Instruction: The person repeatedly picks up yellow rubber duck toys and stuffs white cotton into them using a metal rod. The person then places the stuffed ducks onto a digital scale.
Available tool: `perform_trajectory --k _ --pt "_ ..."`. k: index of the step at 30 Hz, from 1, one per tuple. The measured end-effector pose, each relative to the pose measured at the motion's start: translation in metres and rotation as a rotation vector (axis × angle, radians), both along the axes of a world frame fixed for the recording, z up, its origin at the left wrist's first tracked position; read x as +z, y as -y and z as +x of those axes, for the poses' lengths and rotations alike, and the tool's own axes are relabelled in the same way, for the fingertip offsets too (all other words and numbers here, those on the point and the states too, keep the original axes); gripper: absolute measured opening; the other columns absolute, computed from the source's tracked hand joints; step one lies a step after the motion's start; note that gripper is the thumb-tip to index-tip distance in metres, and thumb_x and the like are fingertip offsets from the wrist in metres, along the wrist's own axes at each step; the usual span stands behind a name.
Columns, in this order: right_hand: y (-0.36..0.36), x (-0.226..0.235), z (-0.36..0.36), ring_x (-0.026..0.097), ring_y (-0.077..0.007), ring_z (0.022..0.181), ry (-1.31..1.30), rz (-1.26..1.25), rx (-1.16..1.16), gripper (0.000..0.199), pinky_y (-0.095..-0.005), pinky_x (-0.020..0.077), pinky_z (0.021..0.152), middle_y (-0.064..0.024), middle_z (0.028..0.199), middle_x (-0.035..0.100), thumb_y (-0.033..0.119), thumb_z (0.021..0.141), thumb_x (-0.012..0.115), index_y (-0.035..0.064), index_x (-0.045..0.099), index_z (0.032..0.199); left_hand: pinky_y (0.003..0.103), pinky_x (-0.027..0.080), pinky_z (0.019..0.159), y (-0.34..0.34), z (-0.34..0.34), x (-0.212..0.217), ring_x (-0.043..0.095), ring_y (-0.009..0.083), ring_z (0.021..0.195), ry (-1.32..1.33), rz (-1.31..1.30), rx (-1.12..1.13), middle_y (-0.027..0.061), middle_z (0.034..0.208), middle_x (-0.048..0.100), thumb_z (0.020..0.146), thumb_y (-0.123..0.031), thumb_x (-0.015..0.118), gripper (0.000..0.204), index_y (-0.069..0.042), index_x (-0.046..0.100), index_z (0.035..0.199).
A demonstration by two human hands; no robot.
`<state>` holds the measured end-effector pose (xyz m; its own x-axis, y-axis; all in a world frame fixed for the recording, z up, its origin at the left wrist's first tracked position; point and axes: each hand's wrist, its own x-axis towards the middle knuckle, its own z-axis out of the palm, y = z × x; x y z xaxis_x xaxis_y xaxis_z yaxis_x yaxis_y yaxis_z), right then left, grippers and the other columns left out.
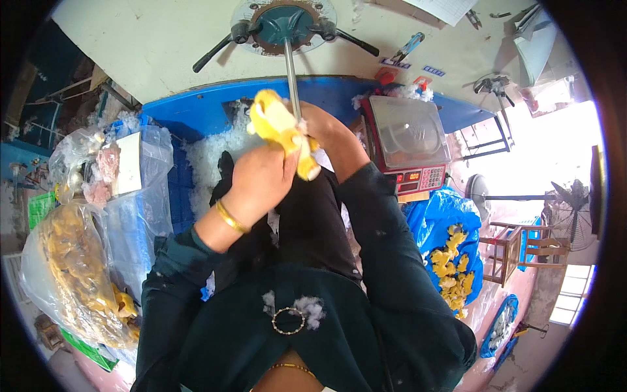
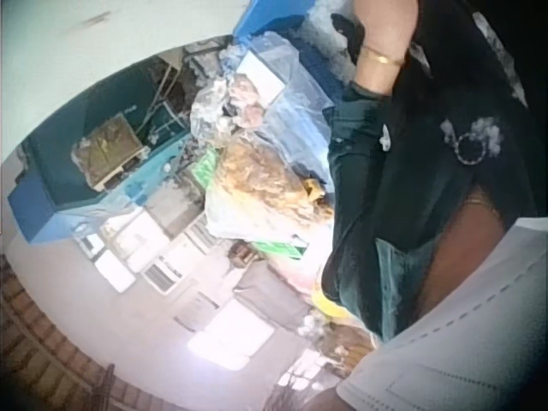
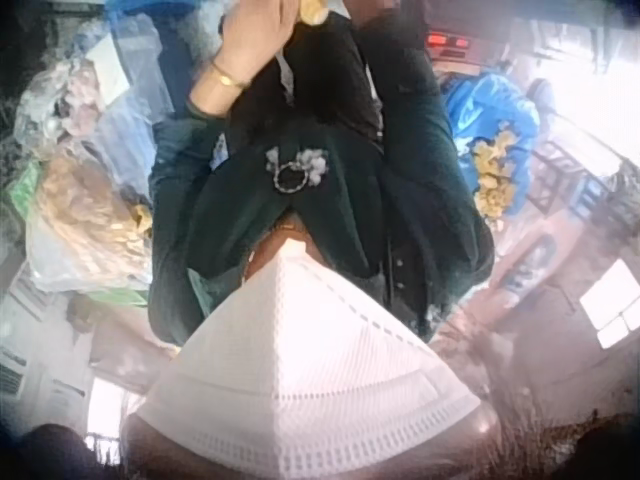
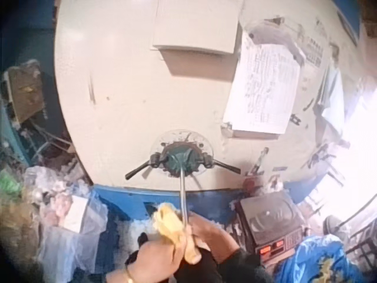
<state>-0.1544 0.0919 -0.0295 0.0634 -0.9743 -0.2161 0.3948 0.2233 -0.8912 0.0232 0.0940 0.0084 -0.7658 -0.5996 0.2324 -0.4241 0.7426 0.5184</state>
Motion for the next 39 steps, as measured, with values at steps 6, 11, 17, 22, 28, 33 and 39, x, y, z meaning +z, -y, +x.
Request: perform_trajectory --k 6,11,17,22,28,33,39 --pt "-0.029 -0.012 0.0 0.068 -0.0195 0.077 0.411 0.101 -0.025 0.022 -0.0304 0.0564 0.07 -0.0107 0.091 0.068 0.014 0.09 0.056 -0.0041 0.063 0.101 0.046 0.048 0.058 -0.015 0.006 0.012 0.06 0.0386 0.065 -0.156 0.166 -0.099 0.019 0.071 0.062 0.093 -0.025 0.053 0.026 -0.003 0.064 0.086" --pt "0.014 -0.003 -0.014 0.066 -0.0172 0.078 -0.022 0.048 -0.253 0.022 -0.0314 0.0543 0.071 -0.0085 0.092 0.067 0.02 0.093 0.053 0.0024 0.061 0.102 0.046 0.048 0.059 0.014 -0.027 -0.015 0.061 0.038 0.067 0.01 -0.099 0.023 0.0186 0.074 0.062 0.09 -0.025 0.055 0.025 -0.003 0.062 0.083" --pt "0.071 0.005 -0.034 0.063 -0.0141 0.078 -0.007 -0.046 -0.385 0.021 -0.0299 0.0517 0.071 -0.0054 0.092 0.066 0.018 0.091 0.057 0.0029 0.06 0.105 0.043 0.05 0.056 0.054 -0.057 -0.034 0.063 0.0334 0.064 -0.128 -0.239 0.071 0.0145 0.07 0.062 0.08 -0.033 0.067 0.028 -0.005 0.062 0.081" --pt "0.038 -0.009 -0.019 0.061 -0.0111 0.078 -0.311 -0.265 -0.346 0.021 -0.0284 0.0506 0.068 -0.0062 0.09 0.064 0.016 0.089 0.061 0.0007 0.06 0.104 0.043 0.051 0.057 0.034 -0.04 -0.034 0.063 0.0347 0.066 0.05 -0.188 0.106 0.0145 0.074 0.063 0.08 -0.02 0.061 0.013 -0.007 0.063 0.083" --pt "0.011 -0.004 -0.006 0.061 -0.0119 0.074 -0.174 -0.057 -0.373 0.019 -0.0276 0.0504 0.066 -0.0066 0.086 0.064 0.012 0.09 0.058 -0.0019 0.06 0.102 0.036 0.05 0.05 0.005 -0.017 -0.016 0.063 0.028 0.059 -0.106 0.196 -0.064 0.0133 0.072 0.064 0.089 -0.02 0.055 0.018 -0.003 0.059 0.096" --pt "0.066 0.002 -0.033 0.064 -0.015 0.062 -0.325 -0.098 -0.503 0.024 -0.0294 0.0517 0.055 -0.006 0.077 0.066 0.015 0.08 0.073 -0.0009 0.065 0.096 0.024 0.054 0.05 0.036 -0.035 0.007 0.064 0.0146 0.06 -0.431 1.46 0.059 0.0092 0.077 0.064 0.093 -0.035 0.059 0.035 -0.001 0.056 0.105" --pt "0.069 -0.021 -0.044 0.064 -0.0151 0.067 -0.786 -0.299 -0.519 0.025 -0.0286 0.0518 0.059 -0.0086 0.081 0.066 0.017 0.084 0.069 -0.0025 0.064 0.098 0.029 0.059 0.061 0.04 -0.045 0.004 0.065 0.018 0.066 -0.463 1.663 0.052 0.0085 0.08 0.063 0.088 -0.015 0.063 0.021 0.001 0.059 0.101"
